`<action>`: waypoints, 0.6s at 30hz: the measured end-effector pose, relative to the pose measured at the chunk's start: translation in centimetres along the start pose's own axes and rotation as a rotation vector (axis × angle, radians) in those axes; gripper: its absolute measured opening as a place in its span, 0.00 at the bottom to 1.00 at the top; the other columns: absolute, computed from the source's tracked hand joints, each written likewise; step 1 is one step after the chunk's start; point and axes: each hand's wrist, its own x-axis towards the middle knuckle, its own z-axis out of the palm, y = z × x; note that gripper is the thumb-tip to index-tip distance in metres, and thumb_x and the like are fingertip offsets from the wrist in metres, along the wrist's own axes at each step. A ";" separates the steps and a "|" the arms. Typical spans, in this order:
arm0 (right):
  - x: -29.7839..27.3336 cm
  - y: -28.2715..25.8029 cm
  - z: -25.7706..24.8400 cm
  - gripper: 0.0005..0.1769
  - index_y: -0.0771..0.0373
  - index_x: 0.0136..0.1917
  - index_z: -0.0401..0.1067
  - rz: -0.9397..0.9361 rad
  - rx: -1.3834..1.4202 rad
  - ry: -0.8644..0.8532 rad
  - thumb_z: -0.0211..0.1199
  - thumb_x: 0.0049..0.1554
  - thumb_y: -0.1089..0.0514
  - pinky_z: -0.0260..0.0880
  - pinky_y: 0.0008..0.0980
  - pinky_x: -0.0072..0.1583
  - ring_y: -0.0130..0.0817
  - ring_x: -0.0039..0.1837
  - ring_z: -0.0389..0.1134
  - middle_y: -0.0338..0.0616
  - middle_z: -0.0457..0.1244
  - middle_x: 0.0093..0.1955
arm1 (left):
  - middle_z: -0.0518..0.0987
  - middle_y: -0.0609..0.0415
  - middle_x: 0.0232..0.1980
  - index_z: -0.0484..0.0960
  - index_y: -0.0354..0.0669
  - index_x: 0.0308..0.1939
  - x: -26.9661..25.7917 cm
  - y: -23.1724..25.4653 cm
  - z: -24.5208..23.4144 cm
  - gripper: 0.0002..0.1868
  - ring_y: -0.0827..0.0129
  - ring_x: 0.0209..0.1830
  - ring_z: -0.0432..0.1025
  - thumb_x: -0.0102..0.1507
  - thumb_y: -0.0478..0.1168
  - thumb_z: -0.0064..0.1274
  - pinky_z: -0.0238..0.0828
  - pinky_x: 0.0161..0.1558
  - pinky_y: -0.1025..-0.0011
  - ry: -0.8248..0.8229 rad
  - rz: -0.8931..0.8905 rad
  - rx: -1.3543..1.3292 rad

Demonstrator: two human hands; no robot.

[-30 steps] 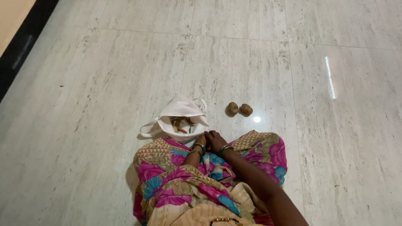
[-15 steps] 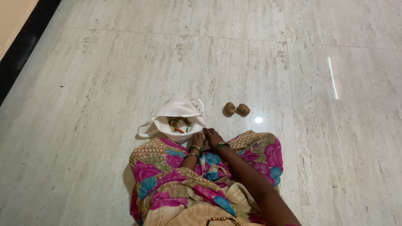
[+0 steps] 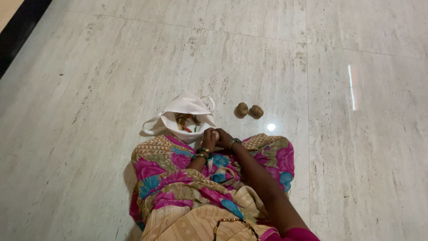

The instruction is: The person sits on the floor and peels potatoes one by one using a peeler. The peeled potatoes are placed on the floor, and the peels are collected in a white cloth bag.

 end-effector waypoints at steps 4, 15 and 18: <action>-2.0 -0.7 3.7 0.50 0.65 0.77 0.54 -0.235 -0.280 0.279 0.73 0.46 0.57 0.64 0.48 0.69 0.64 0.70 0.60 0.65 0.55 0.73 | 0.73 0.35 0.54 0.74 0.40 0.53 0.0 -3.3 0.4 0.18 0.39 0.54 0.70 0.71 0.50 0.38 0.66 0.58 0.49 0.113 -0.441 -0.184; 0.6 1.1 -2.9 0.43 0.65 0.69 0.64 -0.034 0.138 -0.397 0.74 0.47 0.45 0.70 0.46 0.54 0.43 0.52 0.66 0.59 0.68 0.55 | 0.72 0.33 0.55 0.68 0.42 0.55 -1.1 0.8 0.6 0.19 0.36 0.52 0.71 0.69 0.51 0.36 0.68 0.54 0.47 -0.084 0.014 -0.031; 0.8 1.0 -2.8 0.44 0.64 0.69 0.62 -0.018 0.065 -0.354 0.75 0.46 0.45 0.68 0.45 0.59 0.45 0.57 0.66 0.57 0.66 0.58 | 0.71 0.32 0.57 0.68 0.42 0.56 -0.9 1.2 0.8 0.22 0.35 0.53 0.71 0.67 0.54 0.37 0.67 0.54 0.45 -0.127 -0.091 0.034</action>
